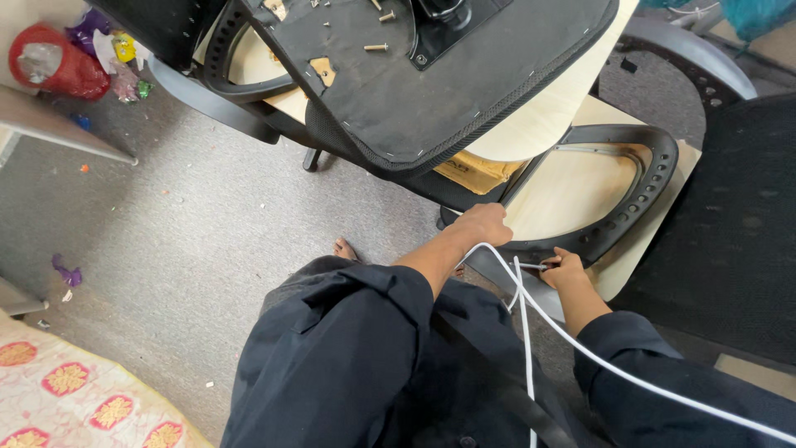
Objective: The person uses a screwdriver to tighten screws on the underside of an office chair seat, then picks up a black plastic base frame and aligns it with the seat. They insert and tighten screws to attach the base frame to the seat.
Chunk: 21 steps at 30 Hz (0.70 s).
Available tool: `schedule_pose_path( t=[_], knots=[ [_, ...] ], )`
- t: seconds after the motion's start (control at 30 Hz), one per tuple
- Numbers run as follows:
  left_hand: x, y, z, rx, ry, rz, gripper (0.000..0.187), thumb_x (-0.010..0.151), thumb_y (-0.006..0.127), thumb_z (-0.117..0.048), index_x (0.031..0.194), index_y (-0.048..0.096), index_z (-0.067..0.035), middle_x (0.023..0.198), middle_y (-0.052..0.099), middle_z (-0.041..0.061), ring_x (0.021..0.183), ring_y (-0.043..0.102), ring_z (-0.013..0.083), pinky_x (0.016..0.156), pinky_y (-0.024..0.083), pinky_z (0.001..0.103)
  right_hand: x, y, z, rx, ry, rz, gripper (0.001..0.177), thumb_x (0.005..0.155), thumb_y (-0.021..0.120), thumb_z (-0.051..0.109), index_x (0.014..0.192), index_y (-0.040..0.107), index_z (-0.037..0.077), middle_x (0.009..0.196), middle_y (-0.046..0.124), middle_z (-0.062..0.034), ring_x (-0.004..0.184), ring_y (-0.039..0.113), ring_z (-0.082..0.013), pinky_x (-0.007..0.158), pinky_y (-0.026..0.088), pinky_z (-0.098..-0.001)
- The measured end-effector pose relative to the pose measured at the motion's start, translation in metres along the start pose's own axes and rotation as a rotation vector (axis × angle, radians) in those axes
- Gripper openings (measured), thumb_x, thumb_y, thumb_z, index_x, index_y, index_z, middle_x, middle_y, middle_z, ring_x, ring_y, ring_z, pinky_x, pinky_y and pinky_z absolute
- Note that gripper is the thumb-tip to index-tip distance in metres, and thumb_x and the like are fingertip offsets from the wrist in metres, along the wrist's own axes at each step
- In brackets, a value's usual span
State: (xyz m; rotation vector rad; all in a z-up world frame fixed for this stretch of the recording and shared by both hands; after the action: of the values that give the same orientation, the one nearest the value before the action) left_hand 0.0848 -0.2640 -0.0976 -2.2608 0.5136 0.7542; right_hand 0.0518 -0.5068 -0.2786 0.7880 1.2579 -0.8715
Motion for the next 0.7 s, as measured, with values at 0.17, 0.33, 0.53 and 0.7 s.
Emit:
schedule_pose_path(
  t=[0.17,0.33,0.53,0.7],
  knots=[
    [0.016,0.008,-0.006,0.015,0.025,0.007,0.062,0.082,0.066,-0.025,0.141,0.06,-0.007,0.144,0.059,0.02,0.135,0.056,0.0337,0.113,0.044,0.04,0.009,0.003,0.007,-0.423,-0.116,0.036,0.032,0.09,0.071,0.016,0.073,0.044,0.015,0.062,0.045,0.0,0.051,0.042,-0.0138,0.058,0.043,-0.0322],
    [0.028,0.015,-0.004,0.024,0.012,0.048,0.062,0.081,0.067,-0.026,0.14,0.061,-0.007,0.143,0.059,0.02,0.134,0.057,0.0334,0.112,0.045,0.038,0.01,0.005,0.018,-0.526,-0.193,0.017,0.034,0.076,0.069,0.016,0.07,0.036,0.019,0.062,0.039,0.003,0.05,0.036,-0.0152,0.052,0.039,-0.0328],
    [0.03,0.017,-0.003,0.008,0.037,0.049,0.063,0.082,0.069,-0.029,0.14,0.061,-0.006,0.142,0.06,0.021,0.133,0.058,0.0338,0.111,0.046,0.038,-0.019,-0.008,0.035,-0.276,-0.381,-0.051,0.028,0.073,0.07,0.007,0.078,0.043,0.009,0.064,0.047,-0.0035,0.047,0.041,-0.0145,0.044,0.033,-0.0292],
    [0.02,0.005,-0.018,0.033,0.04,0.045,0.074,0.079,0.074,-0.041,0.141,0.058,-0.003,0.139,0.062,0.022,0.129,0.061,0.0345,0.108,0.048,0.04,-0.036,-0.021,0.051,-0.243,-0.438,-0.035,0.026,0.071,0.07,0.006,0.081,0.046,0.008,0.07,0.053,-0.0039,0.045,0.039,-0.0102,0.041,0.031,-0.0247]
  ],
)
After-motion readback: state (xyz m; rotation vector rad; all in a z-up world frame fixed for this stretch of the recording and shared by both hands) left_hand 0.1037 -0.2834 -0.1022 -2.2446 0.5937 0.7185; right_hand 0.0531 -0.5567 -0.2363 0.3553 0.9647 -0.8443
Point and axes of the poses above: each hand's wrist, its own x-axis towards the middle knuckle, its own y-axis out of the palm, z = x × y, the point moved 6 cm from there along x, towards the middle knuckle
